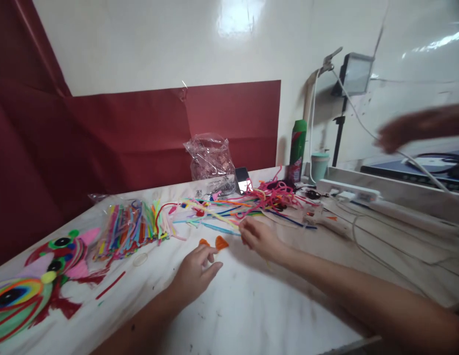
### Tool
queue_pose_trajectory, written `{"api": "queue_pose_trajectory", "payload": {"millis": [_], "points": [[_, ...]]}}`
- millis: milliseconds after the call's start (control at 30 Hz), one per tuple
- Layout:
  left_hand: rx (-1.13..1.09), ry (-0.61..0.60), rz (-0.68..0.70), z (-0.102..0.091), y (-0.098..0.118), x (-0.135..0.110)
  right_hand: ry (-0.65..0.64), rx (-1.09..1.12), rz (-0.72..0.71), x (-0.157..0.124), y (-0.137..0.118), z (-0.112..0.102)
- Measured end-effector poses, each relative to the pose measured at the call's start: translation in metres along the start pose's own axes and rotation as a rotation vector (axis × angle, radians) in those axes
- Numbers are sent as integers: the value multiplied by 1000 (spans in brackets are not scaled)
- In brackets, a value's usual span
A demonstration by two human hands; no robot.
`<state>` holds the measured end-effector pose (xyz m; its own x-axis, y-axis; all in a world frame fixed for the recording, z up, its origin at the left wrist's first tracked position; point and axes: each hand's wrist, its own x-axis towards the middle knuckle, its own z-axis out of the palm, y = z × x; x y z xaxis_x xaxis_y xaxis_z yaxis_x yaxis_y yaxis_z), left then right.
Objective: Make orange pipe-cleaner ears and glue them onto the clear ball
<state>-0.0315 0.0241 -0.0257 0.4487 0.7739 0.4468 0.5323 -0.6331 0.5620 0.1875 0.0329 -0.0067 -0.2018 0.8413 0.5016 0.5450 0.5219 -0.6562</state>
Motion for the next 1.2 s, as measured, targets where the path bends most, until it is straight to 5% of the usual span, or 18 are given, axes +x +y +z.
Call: {"api": "queue_pose_trajectory", "payload": {"millis": [133,267,433,667,833,1200], "points": [[-505,72,-276,1,4,4,-164,-12,-120,-13,-14,27],[-719,135,-334,-5,12,7,-203,-44,-151,-20,-13,38],[-731,146,-444,-5,15,8,-230,-52,-159,-22,-10,34],[-1009,359,-471,-14,10,15,-203,-116,-145,-17,-3,20],[-995,455,-476,-27,5,22,-171,-146,-128,-13,10,16],[-943,324,-477,-27,1,21,-232,-108,-170,-16,6,20]]}}
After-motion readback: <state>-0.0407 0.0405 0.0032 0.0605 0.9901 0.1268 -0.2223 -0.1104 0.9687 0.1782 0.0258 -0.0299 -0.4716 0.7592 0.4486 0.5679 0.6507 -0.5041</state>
